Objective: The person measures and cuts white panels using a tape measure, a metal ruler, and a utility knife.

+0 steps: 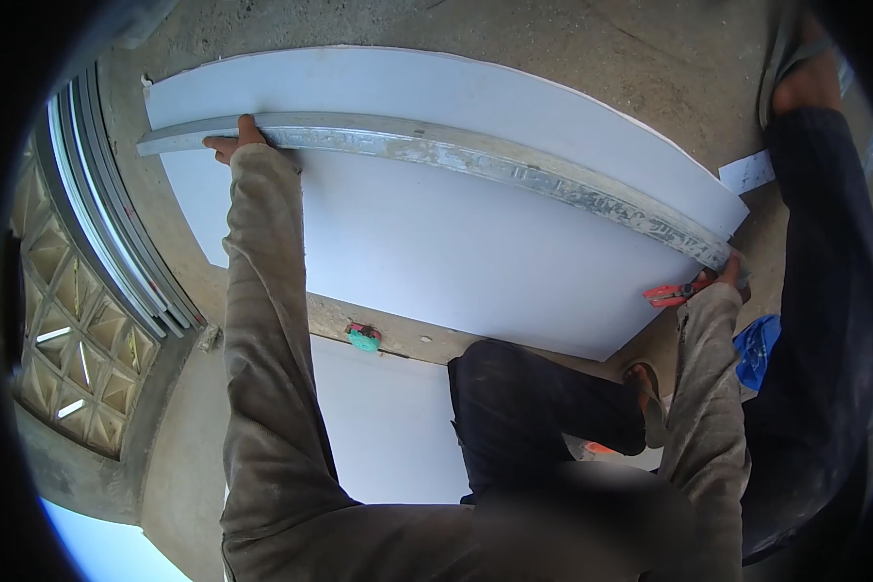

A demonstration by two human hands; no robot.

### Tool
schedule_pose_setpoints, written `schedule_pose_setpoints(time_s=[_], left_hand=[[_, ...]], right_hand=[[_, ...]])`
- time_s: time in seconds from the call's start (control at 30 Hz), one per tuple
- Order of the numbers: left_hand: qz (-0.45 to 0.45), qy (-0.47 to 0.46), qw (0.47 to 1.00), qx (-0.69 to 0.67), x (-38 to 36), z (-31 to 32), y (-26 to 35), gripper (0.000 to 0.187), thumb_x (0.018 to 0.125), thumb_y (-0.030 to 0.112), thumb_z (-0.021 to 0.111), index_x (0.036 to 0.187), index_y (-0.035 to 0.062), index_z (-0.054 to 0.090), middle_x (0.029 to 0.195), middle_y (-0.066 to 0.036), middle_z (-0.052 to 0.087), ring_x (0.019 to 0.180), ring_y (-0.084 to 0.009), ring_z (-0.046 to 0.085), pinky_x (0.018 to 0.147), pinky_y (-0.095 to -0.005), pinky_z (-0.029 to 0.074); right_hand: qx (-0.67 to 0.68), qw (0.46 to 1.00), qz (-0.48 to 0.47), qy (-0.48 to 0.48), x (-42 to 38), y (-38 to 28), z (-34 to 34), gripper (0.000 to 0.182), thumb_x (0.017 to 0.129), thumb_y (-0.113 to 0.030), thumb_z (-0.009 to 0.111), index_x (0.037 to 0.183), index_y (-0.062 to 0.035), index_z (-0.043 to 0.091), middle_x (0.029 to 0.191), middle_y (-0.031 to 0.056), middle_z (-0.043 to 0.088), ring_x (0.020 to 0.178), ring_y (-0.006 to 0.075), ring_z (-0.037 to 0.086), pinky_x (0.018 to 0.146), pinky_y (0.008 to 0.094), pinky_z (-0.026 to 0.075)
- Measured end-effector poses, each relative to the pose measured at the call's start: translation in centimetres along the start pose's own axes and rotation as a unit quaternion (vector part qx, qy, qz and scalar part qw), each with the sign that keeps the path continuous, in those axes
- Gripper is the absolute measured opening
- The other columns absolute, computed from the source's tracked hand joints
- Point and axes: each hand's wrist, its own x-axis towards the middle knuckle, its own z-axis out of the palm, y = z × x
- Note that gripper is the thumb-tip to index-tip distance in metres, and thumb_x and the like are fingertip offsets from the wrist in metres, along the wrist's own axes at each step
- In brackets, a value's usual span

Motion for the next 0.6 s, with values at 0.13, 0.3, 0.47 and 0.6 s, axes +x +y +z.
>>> schedule_pose_setpoints(time_s=[0.13, 0.3, 0.47, 0.6], left_hand=[[0.004, 0.006, 1.000, 0.024, 0.7, 0.2, -0.3, 0.087, 0.070, 0.023, 0.057, 0.135, 0.0106, 0.000, 0.125, -0.015, 0.026, 0.106, -0.0342, 0.045, 0.090, -0.0379, 0.043], [0.026, 0.007, 0.999, 0.030, 1.2, 0.2, -0.8, 0.087, 0.071, 0.027, 0.057, 0.135, 0.0113, 0.001, 0.124, -0.015, 0.027, 0.106, -0.0344, 0.045, 0.090, -0.0378, 0.043], [0.072, -0.014, 0.997, 0.034, 0.6, -0.2, -0.2, 0.087, 0.071, 0.032, 0.057, 0.135, 0.0115, 0.002, 0.127, -0.015, 0.027, 0.105, -0.0347, 0.045, 0.090, -0.0387, 0.042], [0.058, -0.036, 0.998, 0.004, -0.1, -0.6, 0.0, 0.091, 0.068, 0.038, 0.057, 0.135, 0.0108, 0.002, 0.128, -0.016, 0.025, 0.112, -0.0348, 0.038, 0.092, -0.0406, 0.038]], right_hand=[[0.005, 1.000, 0.020, 0.007, -0.1, 0.2, 0.4, 0.038, 0.072, -0.046, 0.059, 0.084, -0.0097, 0.056, 0.065, 0.0000, 0.055, 0.046, 0.0091, 0.047, 0.038, 0.0200, 0.039], [0.011, 1.000, 0.025, -0.012, 1.7, 1.0, 0.1, 0.037, 0.072, -0.048, 0.058, 0.083, -0.0123, 0.057, 0.063, -0.0015, 0.052, 0.044, 0.0092, 0.045, 0.038, 0.0215, 0.037], [0.001, 0.998, 0.047, -0.031, 5.1, 3.0, -1.0, 0.038, 0.072, -0.050, 0.057, 0.082, -0.0136, 0.057, 0.059, -0.0016, 0.051, 0.043, 0.0107, 0.044, 0.037, 0.0235, 0.035], [-0.044, 0.998, 0.034, -0.020, 1.8, 1.3, -0.8, 0.043, 0.071, -0.056, 0.053, 0.080, -0.0141, 0.057, 0.055, -0.0016, 0.049, 0.042, 0.0110, 0.044, 0.037, 0.0239, 0.035]])
